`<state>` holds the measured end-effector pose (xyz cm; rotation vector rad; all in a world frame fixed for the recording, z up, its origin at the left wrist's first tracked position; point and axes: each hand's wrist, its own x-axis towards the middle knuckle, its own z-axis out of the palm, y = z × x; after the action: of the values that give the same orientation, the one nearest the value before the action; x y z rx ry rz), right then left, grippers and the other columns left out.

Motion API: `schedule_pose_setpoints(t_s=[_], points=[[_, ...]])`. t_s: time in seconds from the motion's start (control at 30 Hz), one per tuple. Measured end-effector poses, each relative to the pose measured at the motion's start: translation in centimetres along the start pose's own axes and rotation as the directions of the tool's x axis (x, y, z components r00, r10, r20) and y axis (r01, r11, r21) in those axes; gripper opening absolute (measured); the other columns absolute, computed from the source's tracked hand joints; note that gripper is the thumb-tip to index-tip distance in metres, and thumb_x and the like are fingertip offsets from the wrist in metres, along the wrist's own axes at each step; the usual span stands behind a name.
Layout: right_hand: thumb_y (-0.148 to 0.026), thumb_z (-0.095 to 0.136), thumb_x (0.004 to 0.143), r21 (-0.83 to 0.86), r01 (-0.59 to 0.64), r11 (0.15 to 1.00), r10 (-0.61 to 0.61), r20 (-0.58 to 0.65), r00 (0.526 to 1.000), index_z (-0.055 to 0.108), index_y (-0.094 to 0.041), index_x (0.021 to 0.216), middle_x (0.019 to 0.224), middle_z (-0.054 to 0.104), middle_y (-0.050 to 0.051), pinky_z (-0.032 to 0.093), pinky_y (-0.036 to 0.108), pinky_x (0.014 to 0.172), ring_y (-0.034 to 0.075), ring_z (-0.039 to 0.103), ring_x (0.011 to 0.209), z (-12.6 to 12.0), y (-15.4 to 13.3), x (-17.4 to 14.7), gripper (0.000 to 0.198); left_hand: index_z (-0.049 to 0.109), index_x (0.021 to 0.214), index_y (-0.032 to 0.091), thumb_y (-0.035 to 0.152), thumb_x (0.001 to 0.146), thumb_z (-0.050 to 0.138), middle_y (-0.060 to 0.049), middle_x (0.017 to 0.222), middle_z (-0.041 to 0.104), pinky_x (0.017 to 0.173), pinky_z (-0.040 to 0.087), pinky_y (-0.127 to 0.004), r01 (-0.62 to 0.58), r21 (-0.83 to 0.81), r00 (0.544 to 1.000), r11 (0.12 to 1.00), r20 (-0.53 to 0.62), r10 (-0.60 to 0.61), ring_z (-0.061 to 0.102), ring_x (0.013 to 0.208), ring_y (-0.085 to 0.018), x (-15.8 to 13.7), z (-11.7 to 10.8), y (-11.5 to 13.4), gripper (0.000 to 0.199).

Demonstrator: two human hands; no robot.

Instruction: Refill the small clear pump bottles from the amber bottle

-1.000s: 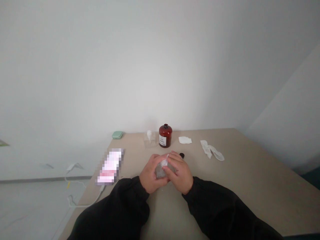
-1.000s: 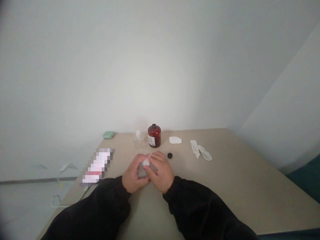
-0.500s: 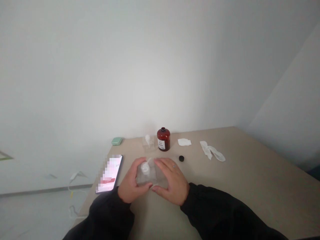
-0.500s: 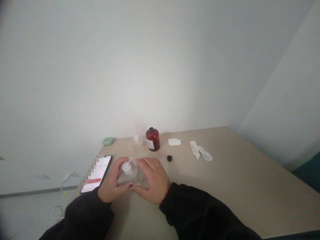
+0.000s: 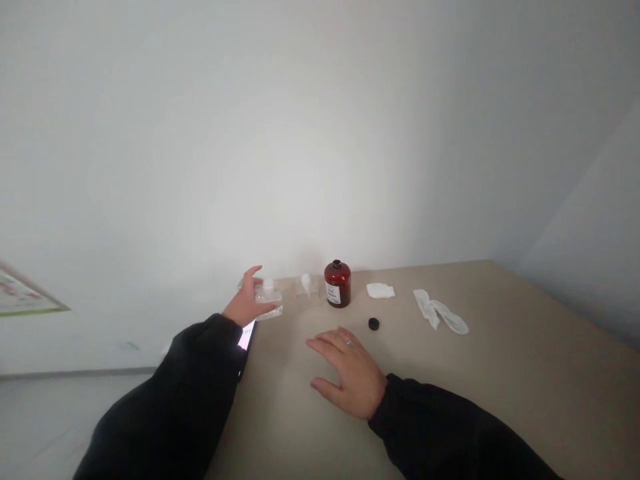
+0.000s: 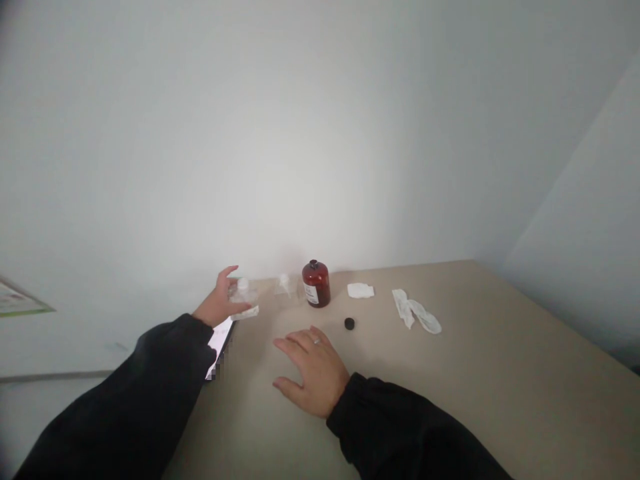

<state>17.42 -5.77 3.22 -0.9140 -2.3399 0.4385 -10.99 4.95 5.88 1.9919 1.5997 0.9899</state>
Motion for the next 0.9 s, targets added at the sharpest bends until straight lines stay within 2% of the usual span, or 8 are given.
schedule_pose_setpoints(t_s=[0.17,0.4,0.5,0.6,0.73,0.77,0.83,0.9], points=[[-0.041,0.064,0.079,-0.032,-0.035,0.999,0.036,0.019,0.999,0.052,-0.023,0.130,0.123,0.059,0.010,0.025,0.051,0.110,0.027,0.051,0.115,0.1,0.4,0.0,0.055,0.020,0.140,0.021,0.034,0.060,0.078,-0.007,0.105,0.054,0.099,0.041,-0.046,0.035,0.081,0.999,0.996,0.021,-0.037,0.056,0.109,-0.027,2.5,0.9,-0.9,0.100],[-0.036,0.060,0.083,0.015,-0.042,0.999,0.042,0.006,0.999,0.056,-0.021,0.127,0.120,0.061,0.010,0.032,0.048,0.106,0.026,0.054,0.112,0.2,1.0,0.3,0.047,0.024,0.140,0.017,0.033,0.060,0.078,-0.015,0.111,0.059,0.096,0.045,-0.045,0.062,0.107,0.995,0.992,0.065,-0.069,0.059,0.111,-0.032,3.7,1.8,-1.9,0.098],[-0.032,0.060,0.083,0.024,-0.040,0.999,0.040,0.010,0.999,0.057,-0.020,0.127,0.121,0.061,0.011,0.036,0.045,0.104,0.025,0.053,0.112,0.2,1.1,0.3,0.046,0.026,0.140,0.018,0.031,0.062,0.076,-0.015,0.115,0.061,0.095,0.046,-0.045,0.055,0.105,0.991,0.993,0.112,-0.066,0.058,0.116,-0.032,4.0,1.8,-2.5,0.093],[-0.029,0.060,0.082,0.024,-0.045,0.999,0.045,0.013,0.999,0.057,-0.020,0.126,0.122,0.060,0.011,0.037,0.044,0.104,0.024,0.053,0.114,0.3,1.1,0.3,0.045,0.024,0.142,0.020,0.031,0.060,0.077,-0.016,0.127,0.057,0.099,0.044,-0.045,0.028,0.109,0.988,0.994,0.146,-0.044,0.053,0.123,-0.032,4.2,1.5,-2.6,0.098],[-0.027,0.059,0.082,0.028,-0.037,0.999,0.037,0.013,0.999,0.057,-0.020,0.126,0.122,0.060,0.010,0.033,0.046,0.107,0.024,0.053,0.114,0.4,1.2,0.2,0.045,0.022,0.144,0.021,0.035,0.057,0.080,-0.016,0.154,0.027,0.115,0.026,-0.044,-0.074,0.138,0.990,0.988,0.129,0.056,0.028,0.142,-0.032,4.5,1.3,-0.3,0.105],[-0.027,0.059,0.082,0.029,-0.034,0.999,0.034,0.013,0.999,0.057,-0.021,0.126,0.122,0.060,0.010,0.033,0.046,0.107,0.024,0.053,0.114,0.4,1.3,0.2,0.044,0.020,0.145,0.019,0.036,0.060,0.078,-0.016,0.155,0.024,0.116,0.023,-0.043,-0.146,0.194,0.983,0.970,0.137,0.121,0.026,0.143,-0.031,4.6,1.4,0.7,0.104],[-0.027,0.059,0.082,0.031,-0.032,0.999,0.031,0.015,0.999,0.057,-0.020,0.125,0.121,0.060,0.010,0.033,0.047,0.107,0.025,0.053,0.113,0.4,1.3,0.2,0.044,0.017,0.146,0.020,0.038,0.062,0.077,-0.015,0.155,0.026,0.116,0.023,-0.045,-0.246,0.292,0.963,0.924,0.182,0.199,0.030,0.140,-0.032,5.1,1.9,2.8,0.105],[-0.027,0.060,0.082,0.033,-0.032,0.999,0.031,0.015,0.999,0.058,-0.020,0.124,0.120,0.061,0.010,0.035,0.046,0.106,0.025,0.053,0.112,0.3,1.2,0.3,0.043,0.013,0.147,0.024,0.040,0.063,0.077,-0.014,0.151,0.034,0.114,0.023,-0.050,-0.305,0.355,0.937,0.884,0.277,0.212,0.040,0.134,-0.034,5.7,2.4,4.7,0.107]])
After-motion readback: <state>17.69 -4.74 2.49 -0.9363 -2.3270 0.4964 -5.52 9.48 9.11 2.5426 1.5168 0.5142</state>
